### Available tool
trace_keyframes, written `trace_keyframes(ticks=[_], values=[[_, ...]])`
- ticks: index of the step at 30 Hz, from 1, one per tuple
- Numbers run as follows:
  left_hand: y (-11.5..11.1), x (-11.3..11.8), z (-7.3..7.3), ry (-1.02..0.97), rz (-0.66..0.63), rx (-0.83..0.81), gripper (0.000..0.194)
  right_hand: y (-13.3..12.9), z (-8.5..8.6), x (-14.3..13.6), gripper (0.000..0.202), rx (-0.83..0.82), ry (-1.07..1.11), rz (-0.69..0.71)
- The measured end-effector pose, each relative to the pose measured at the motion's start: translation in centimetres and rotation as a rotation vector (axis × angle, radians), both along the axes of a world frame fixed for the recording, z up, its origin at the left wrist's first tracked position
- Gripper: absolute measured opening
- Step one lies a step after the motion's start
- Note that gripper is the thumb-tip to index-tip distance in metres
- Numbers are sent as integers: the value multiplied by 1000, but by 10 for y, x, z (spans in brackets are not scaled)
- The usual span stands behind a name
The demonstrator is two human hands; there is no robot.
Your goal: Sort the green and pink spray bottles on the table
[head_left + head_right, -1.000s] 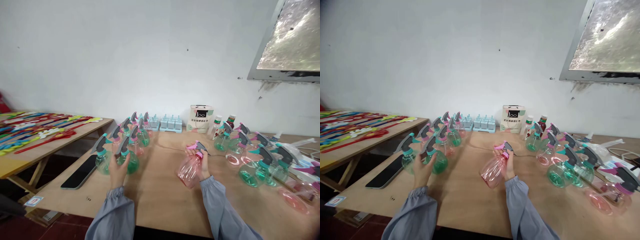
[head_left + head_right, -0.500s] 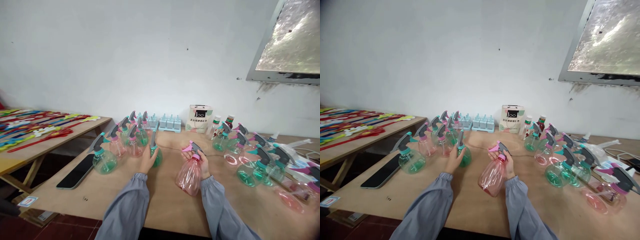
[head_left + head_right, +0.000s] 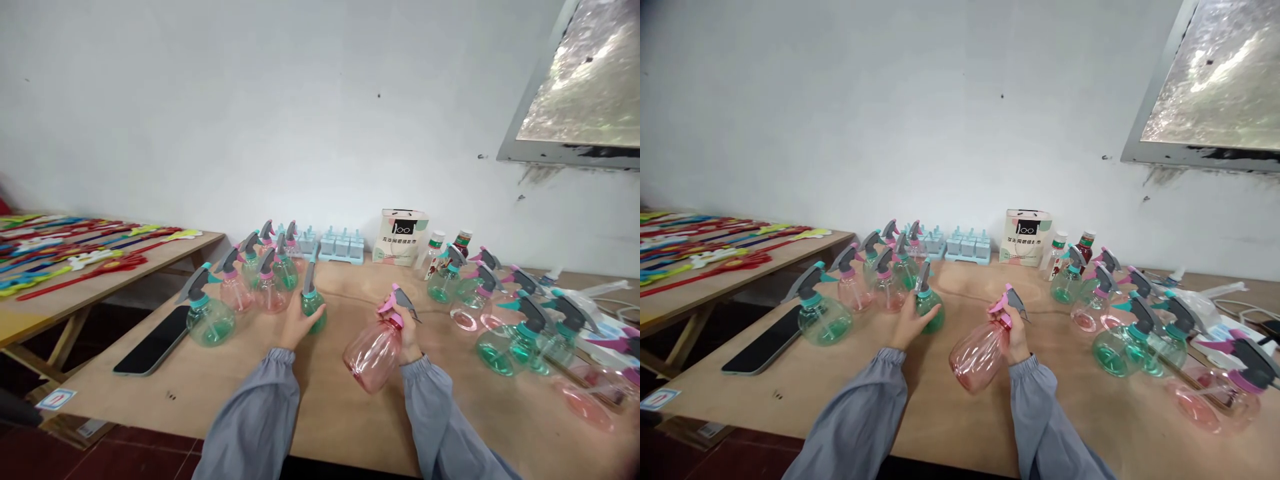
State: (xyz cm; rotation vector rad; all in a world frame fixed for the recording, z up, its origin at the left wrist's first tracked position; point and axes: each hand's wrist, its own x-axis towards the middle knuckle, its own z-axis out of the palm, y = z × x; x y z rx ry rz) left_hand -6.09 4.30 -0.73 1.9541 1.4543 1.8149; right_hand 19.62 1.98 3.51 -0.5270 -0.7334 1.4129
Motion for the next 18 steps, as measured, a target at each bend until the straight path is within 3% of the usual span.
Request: trace_keyframes(ticks=[7,13,18], values=[[1,0,-3,-14,4,3,49,-1,1,-4,26,-5,-39,82],[0,0,-2,-5,6,-2,49,0,-2,-6,27,-3,-31,-76],[0,0,-2,-19,18,-17,47,-2,1,-7,26,-10,-30,9]])
